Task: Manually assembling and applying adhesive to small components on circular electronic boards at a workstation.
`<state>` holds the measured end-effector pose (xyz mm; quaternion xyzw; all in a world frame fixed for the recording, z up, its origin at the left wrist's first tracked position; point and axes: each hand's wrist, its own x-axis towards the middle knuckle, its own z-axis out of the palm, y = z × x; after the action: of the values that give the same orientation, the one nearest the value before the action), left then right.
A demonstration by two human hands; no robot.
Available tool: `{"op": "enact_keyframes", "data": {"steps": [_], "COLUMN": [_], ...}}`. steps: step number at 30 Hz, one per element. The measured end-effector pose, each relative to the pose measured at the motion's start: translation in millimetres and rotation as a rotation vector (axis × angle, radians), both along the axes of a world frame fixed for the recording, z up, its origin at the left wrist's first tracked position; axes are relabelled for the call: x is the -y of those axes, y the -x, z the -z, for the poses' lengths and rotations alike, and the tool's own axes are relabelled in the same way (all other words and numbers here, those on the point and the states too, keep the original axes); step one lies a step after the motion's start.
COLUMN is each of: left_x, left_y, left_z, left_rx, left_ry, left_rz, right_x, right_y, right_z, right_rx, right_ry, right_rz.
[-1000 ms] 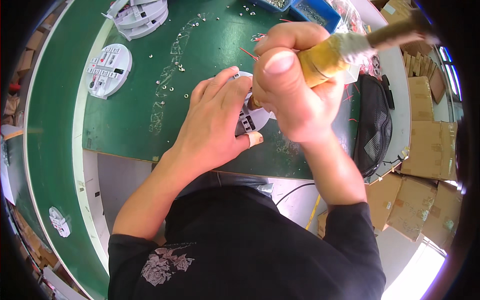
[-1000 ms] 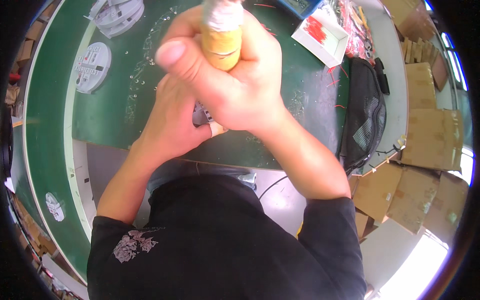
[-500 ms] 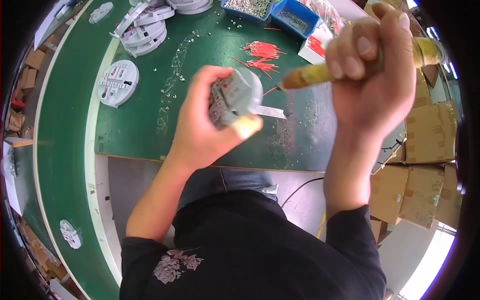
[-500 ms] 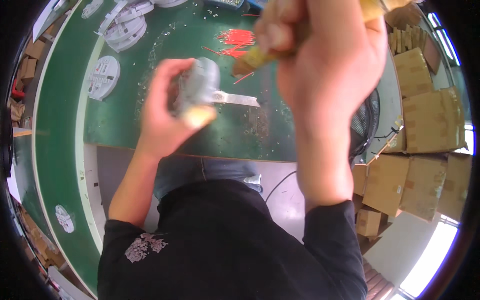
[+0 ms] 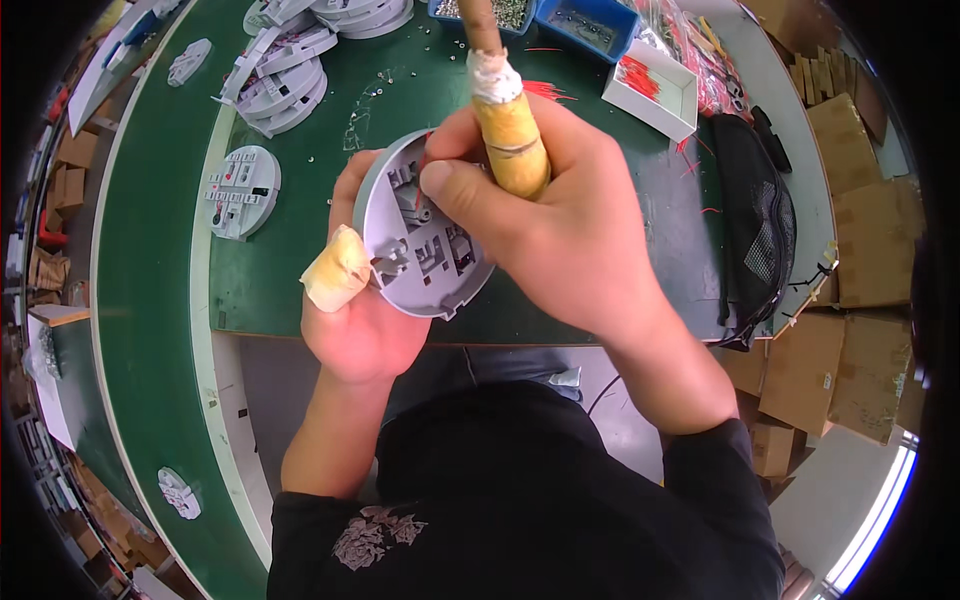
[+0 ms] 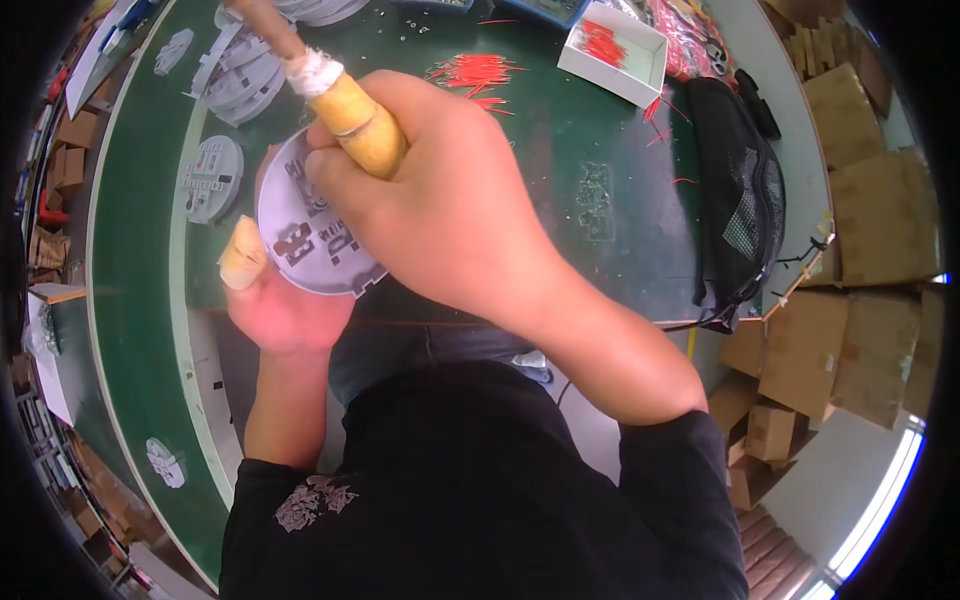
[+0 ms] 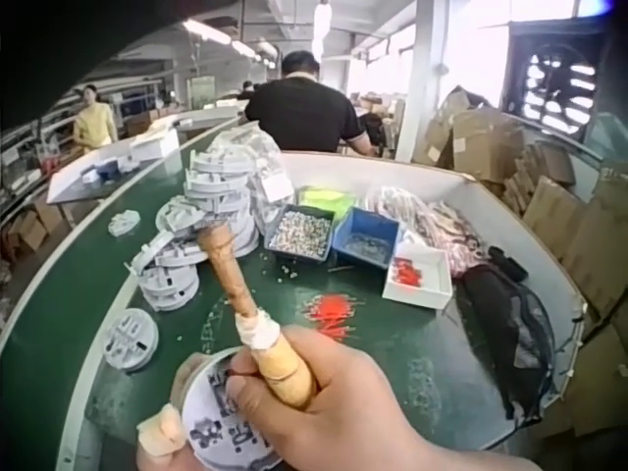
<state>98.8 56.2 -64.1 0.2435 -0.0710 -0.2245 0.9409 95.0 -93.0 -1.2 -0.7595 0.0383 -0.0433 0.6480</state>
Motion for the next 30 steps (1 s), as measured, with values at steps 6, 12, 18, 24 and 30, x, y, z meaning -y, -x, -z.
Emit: {"op": "enact_keyframes", "data": {"steps": [6, 12, 18, 24, 30], "left_x": [-4, -4, 1, 2, 4], "left_y": [4, 6, 8, 10, 6], "left_z": [5, 8, 7, 2, 2], "left_rx": [0.196, 0.175, 0.154, 0.177, 0.202], "left_ry": [-0.351, -0.14, -0.235, -0.25, -0.275], "left_rz": [-0.071, -0.11, -0.186, -0.223, -0.247], "right_x": [-6, 3, 4, 2, 9], "right_y": [3, 6, 11, 13, 10], "right_z": [2, 2, 8, 8, 6], "right_rx": [-0.048, -0.139, -0.112, -0.039, 0.051], "right_ry": [-0.229, -0.509, -0.104, 0.078, 0.263], "right_rz": [-0.029, -0.113, -0.103, -0.082, -0.131]}}
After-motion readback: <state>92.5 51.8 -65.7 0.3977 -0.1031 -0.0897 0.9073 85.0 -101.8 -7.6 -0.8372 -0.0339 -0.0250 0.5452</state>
